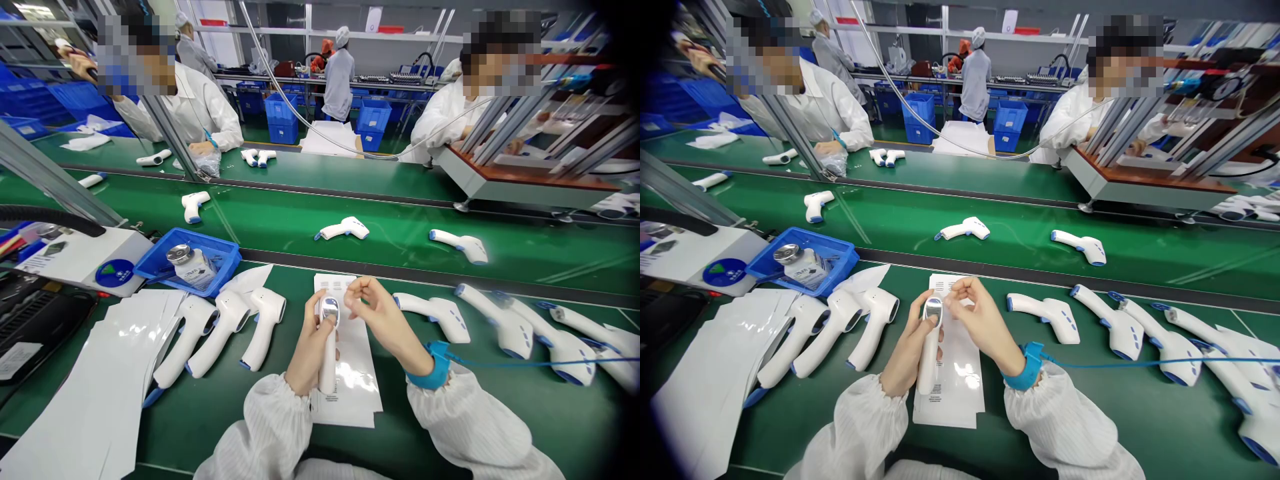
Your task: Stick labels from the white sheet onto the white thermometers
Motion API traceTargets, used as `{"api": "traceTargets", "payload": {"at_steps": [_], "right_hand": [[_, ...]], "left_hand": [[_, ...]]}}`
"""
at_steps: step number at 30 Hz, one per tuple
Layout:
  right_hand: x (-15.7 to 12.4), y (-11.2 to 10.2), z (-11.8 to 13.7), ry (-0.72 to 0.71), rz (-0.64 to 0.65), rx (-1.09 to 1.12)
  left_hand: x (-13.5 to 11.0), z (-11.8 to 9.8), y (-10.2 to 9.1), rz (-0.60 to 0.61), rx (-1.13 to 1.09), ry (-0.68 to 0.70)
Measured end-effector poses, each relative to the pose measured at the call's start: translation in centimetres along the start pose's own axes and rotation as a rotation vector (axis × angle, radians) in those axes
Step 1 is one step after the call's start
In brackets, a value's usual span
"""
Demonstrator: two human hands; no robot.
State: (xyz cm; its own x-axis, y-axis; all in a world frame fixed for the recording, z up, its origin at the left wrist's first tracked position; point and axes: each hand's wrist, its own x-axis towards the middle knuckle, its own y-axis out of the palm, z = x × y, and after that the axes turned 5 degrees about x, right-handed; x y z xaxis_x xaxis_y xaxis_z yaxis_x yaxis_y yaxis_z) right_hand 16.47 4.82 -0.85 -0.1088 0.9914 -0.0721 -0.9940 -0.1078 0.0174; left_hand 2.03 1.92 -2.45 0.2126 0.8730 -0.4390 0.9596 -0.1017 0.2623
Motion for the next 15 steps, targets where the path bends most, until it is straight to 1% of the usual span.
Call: {"api": "traceTargets", "payload": {"at_steps": [2,3,5,7,9,11,12,13,15], "right_hand": [[-0.1,0.3,0.0,-0.114,0.042,-0.143],[-0.2,0.5,-0.1,-0.149,0.063,-0.183],[-0.1,0.8,-0.2,-0.18,0.063,-0.164],[0.0,1.2,-0.4,-0.168,0.03,-0.066],[-0.3,1.8,-0.9,-0.118,-0.02,0.013],[-0.9,2.5,-1.5,-0.014,-0.045,0.036],[-1.3,2.8,-1.8,0.046,-0.03,0.042],[-1.6,3.0,-2.2,0.099,0.009,0.049],[-1.7,2.6,-2.8,0.165,0.12,0.034]], "left_hand": [[-0.4,-0.4,-0.1,0.064,-0.028,0.007],[-0.7,-0.5,-0.2,0.093,-0.02,0.023],[-1.1,-0.7,-0.1,0.143,0.017,0.062],[-1.4,-0.8,0.0,0.16,0.064,0.104],[-1.5,-0.8,0.3,0.124,0.09,0.15],[-1.4,-0.8,0.6,0.062,0.05,0.192],[-1.3,-0.8,0.6,0.053,0.009,0.207],[-1.2,-0.8,0.6,0.071,-0.04,0.215],[-0.8,-0.7,0.4,0.157,-0.128,0.217]]}}
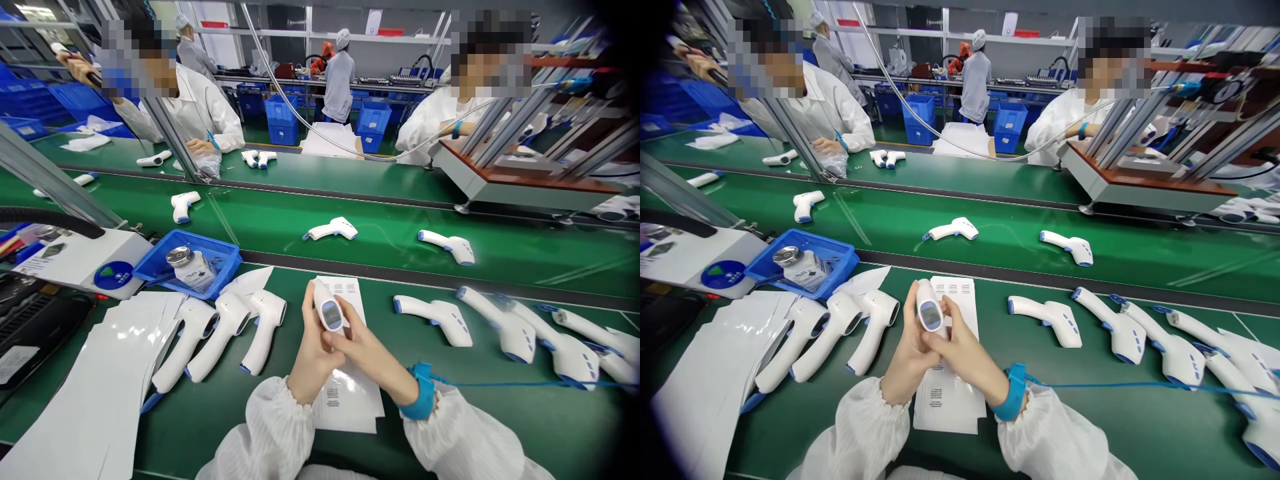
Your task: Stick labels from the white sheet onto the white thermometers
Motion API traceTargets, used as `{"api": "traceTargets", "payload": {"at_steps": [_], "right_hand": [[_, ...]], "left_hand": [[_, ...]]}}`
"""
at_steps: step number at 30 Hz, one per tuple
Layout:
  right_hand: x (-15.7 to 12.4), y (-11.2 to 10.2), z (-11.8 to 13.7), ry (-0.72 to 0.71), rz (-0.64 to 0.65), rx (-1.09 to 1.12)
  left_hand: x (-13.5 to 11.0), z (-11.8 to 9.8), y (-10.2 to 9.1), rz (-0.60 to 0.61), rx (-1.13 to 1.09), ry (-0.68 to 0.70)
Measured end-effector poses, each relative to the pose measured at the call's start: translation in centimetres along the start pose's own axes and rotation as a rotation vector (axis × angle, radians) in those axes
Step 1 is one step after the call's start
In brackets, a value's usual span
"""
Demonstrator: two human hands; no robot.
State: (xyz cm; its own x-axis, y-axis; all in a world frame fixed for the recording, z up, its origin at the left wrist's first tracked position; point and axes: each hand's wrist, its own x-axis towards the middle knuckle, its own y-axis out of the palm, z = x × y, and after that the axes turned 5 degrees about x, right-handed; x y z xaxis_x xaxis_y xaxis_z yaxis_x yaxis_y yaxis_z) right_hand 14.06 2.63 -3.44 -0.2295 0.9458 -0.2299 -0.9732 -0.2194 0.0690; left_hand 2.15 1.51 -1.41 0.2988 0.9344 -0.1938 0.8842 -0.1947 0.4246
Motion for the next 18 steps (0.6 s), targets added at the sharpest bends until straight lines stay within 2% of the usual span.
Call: {"api": "traceTargets", "payload": {"at_steps": [2,3,4,6,8,10,13,18], "right_hand": [[1.0,-1.7,0.0,0.04,0.055,-0.167],[1.9,-3.0,0.2,0.059,0.025,-0.324],[3.2,-4.5,0.7,0.078,-0.036,-0.497],[6.3,-8.0,2.0,0.083,-0.253,-0.797],[9.8,-11.1,3.7,0.072,-0.408,-0.901],[13.2,-13.0,5.1,0.068,-0.505,-0.978],[17.5,-12.8,6.0,0.039,-0.524,-1.051],[22.7,-7.7,5.1,-0.026,-0.341,-1.034]], "left_hand": [[0.3,0.2,-0.4,0.055,-0.003,-0.031],[0.4,0.3,-0.7,0.043,0.05,-0.059],[0.5,0.4,-0.9,0.006,0.13,-0.087],[0.6,0.5,-1.3,-0.061,0.295,-0.135],[0.6,0.4,-1.6,-0.069,0.382,-0.155],[0.5,0.3,-1.8,-0.041,0.413,-0.156],[0.4,0.1,-1.9,-0.048,0.435,-0.139],[0.5,0.4,-1.9,-0.035,0.388,-0.125]]}}
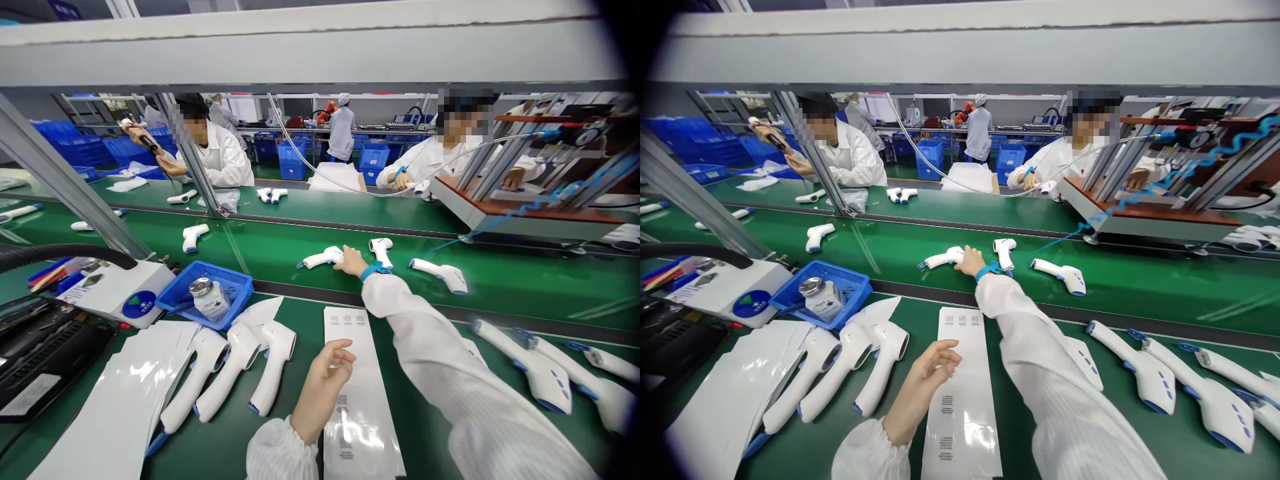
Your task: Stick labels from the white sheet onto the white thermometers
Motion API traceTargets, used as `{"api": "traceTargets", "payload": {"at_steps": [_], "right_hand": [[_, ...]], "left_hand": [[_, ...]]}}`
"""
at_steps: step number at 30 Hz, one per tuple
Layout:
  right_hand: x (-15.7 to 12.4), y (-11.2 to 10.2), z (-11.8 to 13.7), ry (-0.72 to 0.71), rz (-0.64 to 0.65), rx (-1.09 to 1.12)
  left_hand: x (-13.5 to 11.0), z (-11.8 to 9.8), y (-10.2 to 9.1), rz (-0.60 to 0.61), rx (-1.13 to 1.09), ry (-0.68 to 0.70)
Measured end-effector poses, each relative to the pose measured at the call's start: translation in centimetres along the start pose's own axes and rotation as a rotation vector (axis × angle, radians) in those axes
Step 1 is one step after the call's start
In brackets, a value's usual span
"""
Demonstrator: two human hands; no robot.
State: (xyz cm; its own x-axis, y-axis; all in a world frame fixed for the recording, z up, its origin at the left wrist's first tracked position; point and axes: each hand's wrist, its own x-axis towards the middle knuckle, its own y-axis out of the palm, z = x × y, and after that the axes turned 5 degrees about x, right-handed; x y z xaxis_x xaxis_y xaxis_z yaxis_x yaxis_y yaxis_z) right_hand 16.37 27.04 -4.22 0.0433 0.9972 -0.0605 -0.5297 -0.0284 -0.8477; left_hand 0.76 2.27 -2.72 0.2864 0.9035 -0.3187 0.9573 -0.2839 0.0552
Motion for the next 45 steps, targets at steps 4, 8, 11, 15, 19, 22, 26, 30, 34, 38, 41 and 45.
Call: {"api": "traceTargets", "payload": {"at_steps": [4,8,11,15,19,22,26,30,34,38,41,45], "right_hand": [[0.2,1.3,2.0,-0.102,0.081,0.093],[-3.2,-0.4,1.9,-0.326,0.283,0.239],[-8.5,-1.7,1.6,-0.502,0.465,0.334],[-16.1,-1.6,0.8,-0.61,0.342,0.431],[-20.8,0.4,-1.4,-0.398,0.158,0.384],[-22.4,2.3,-2.9,-0.311,0.163,0.348],[-23.0,4.0,-3.4,-0.271,0.11,0.383],[-22.9,4.7,-3.2,-0.249,0.081,0.438],[-22.5,4.8,-2.5,-0.208,0.056,0.449],[-23.2,3.5,-1.6,-0.234,0.14,0.512],[-24.7,1.4,-1.1,-0.258,0.425,0.722],[-26.2,-1.6,-0.3,-0.073,0.737,0.994]], "left_hand": [[0.1,0.4,-2.1,-0.28,-0.091,0.134],[0.3,-0.4,-5.7,-0.716,-0.222,0.321],[0.6,-1.2,-6.2,-0.387,-0.377,0.19],[0.7,-1.1,-3.4,0.083,-0.486,0.011],[0.6,-0.1,-1.7,-0.172,-0.358,0.014],[1.1,0.7,-1.8,-0.24,-0.275,0.018],[2.3,1.7,-1.8,-0.256,-0.269,0.052],[2.9,2.7,-1.4,-0.284,-0.175,0.103],[3.0,3.5,-1.1,-0.307,-0.032,0.196],[3.2,3.6,-1.2,-0.305,0.041,0.236],[3.2,3.0,-1.3,-0.311,0.071,0.224],[2.0,1.9,-0.5,-0.226,-0.057,0.11]]}}
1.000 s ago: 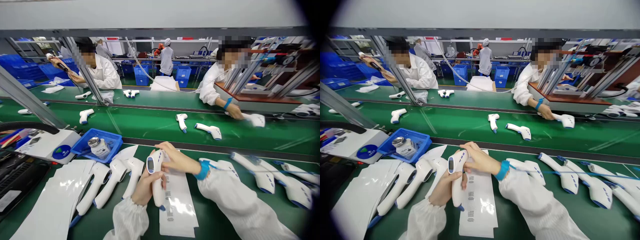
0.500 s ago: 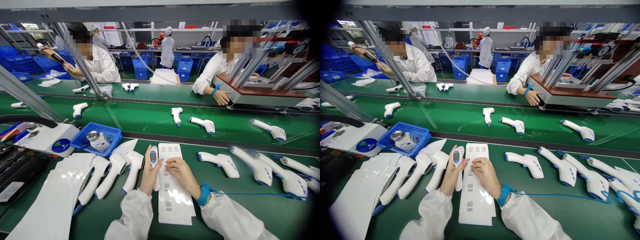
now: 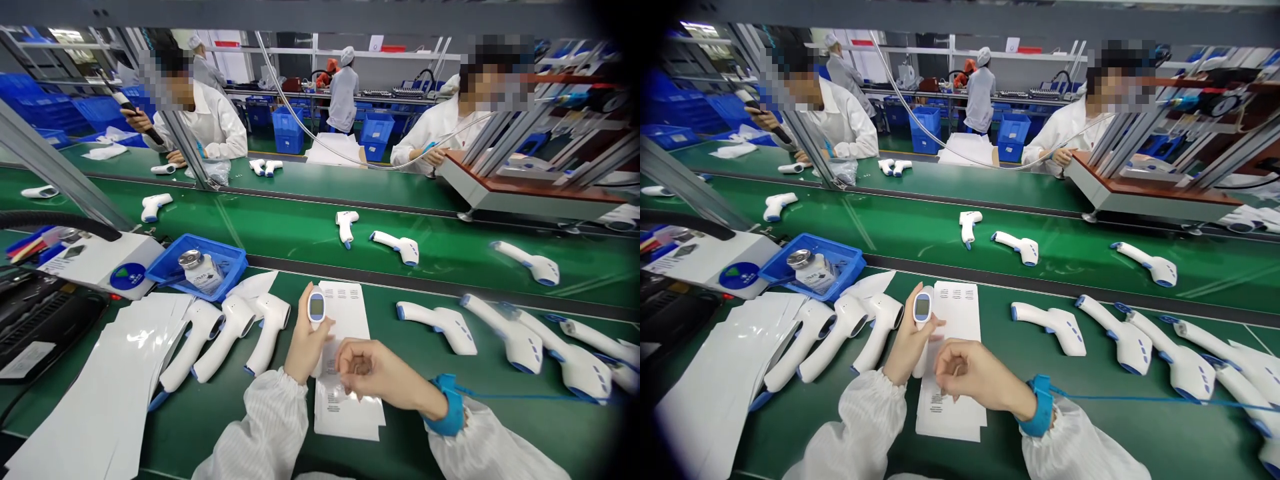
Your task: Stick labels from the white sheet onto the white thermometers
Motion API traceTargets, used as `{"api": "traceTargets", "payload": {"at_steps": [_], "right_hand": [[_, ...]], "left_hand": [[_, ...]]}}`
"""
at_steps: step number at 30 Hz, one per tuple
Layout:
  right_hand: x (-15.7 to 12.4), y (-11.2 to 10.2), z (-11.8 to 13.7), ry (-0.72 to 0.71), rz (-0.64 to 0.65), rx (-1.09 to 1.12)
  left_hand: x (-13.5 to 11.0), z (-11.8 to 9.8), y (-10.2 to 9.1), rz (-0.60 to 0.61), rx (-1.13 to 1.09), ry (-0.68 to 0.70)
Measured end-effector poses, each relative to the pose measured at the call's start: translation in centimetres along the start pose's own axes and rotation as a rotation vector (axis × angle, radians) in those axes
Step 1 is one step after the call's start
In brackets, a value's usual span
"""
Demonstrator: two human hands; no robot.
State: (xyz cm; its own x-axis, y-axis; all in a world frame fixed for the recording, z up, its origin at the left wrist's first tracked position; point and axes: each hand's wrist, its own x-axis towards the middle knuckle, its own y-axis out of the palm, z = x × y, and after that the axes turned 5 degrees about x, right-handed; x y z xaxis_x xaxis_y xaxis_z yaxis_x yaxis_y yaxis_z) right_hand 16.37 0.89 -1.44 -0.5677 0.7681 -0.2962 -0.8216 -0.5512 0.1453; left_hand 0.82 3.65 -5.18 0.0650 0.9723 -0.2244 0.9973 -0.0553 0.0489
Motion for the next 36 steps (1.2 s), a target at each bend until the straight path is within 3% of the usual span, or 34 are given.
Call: {"api": "traceTargets", "payload": {"at_steps": [6,10,18,36], "right_hand": [[0.1,-0.7,1.4,-0.179,-0.399,-0.177],[1.2,-1.4,0.5,-0.25,-0.522,-0.31],[2.7,-2.0,0.0,-0.327,-0.57,-0.306],[3.2,-2.0,0.1,-0.305,-0.583,-0.298]], "left_hand": [[-3.0,0.4,2.4,0.188,-0.162,-0.082],[-3.4,0.9,3.3,0.162,-0.161,-0.114],[-3.1,1.1,3.1,0.199,-0.119,-0.101],[-3.3,0.8,2.6,0.226,-0.167,-0.179]]}}
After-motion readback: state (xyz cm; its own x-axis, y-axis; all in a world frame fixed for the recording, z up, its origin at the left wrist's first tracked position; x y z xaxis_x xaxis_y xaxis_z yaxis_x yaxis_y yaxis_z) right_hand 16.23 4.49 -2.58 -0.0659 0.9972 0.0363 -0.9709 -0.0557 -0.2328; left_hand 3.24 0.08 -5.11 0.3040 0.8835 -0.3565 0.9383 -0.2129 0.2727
